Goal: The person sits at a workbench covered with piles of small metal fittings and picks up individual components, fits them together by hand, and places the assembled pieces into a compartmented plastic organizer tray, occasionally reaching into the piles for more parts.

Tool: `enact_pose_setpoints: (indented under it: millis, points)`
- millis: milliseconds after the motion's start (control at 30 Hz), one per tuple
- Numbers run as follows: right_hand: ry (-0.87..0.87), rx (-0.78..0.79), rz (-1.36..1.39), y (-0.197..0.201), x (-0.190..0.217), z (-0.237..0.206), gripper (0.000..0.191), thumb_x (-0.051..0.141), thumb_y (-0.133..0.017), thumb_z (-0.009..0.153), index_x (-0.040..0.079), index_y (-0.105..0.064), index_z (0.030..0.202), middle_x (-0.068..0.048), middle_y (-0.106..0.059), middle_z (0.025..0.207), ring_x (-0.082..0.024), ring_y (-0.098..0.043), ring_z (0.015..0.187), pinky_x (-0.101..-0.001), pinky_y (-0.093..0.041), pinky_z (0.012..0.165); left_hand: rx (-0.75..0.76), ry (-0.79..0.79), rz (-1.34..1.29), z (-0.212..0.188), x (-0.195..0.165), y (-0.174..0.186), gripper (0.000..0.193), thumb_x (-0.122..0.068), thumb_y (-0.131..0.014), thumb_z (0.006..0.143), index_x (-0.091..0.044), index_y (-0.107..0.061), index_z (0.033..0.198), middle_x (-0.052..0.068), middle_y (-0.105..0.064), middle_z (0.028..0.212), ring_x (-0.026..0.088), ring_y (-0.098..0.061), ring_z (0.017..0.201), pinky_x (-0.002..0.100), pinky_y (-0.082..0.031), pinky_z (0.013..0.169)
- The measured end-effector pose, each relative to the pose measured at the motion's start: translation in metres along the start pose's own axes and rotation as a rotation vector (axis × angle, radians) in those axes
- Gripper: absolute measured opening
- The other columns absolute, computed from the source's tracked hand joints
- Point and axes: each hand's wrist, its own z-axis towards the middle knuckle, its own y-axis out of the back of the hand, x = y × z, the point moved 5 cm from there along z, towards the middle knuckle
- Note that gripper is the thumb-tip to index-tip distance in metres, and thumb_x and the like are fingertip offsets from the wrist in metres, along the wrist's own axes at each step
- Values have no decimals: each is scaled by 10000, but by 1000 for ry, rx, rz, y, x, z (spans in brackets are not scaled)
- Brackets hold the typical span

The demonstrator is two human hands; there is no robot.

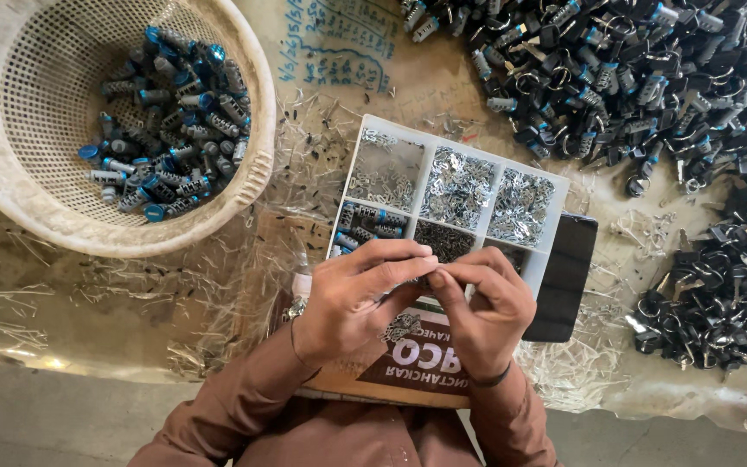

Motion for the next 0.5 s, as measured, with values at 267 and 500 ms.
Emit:
enact_pose_setpoints:
  millis: [267,500]
  points:
    - [93,-108,-428,11,5,19,223,60,-920,742,32,-804,931,-63,-651,860,-112,-505,623,-245,-390,539,-25,-39,84,4,-2,4,426,-13,-829,835,-144,-725,1227,54,-704,1260,238,-717,1130,348,-597,973]
    - [260,-71,-622,2,25,20,97,57,-824,881,66,-746,937,-30,-658,931,-217,-573,876,-325,-456,808,-34,-41,142,7,-3,5,420,-77,-852,825,-169,-731,1216,33,-704,1216,280,-666,1141,423,-525,1070]
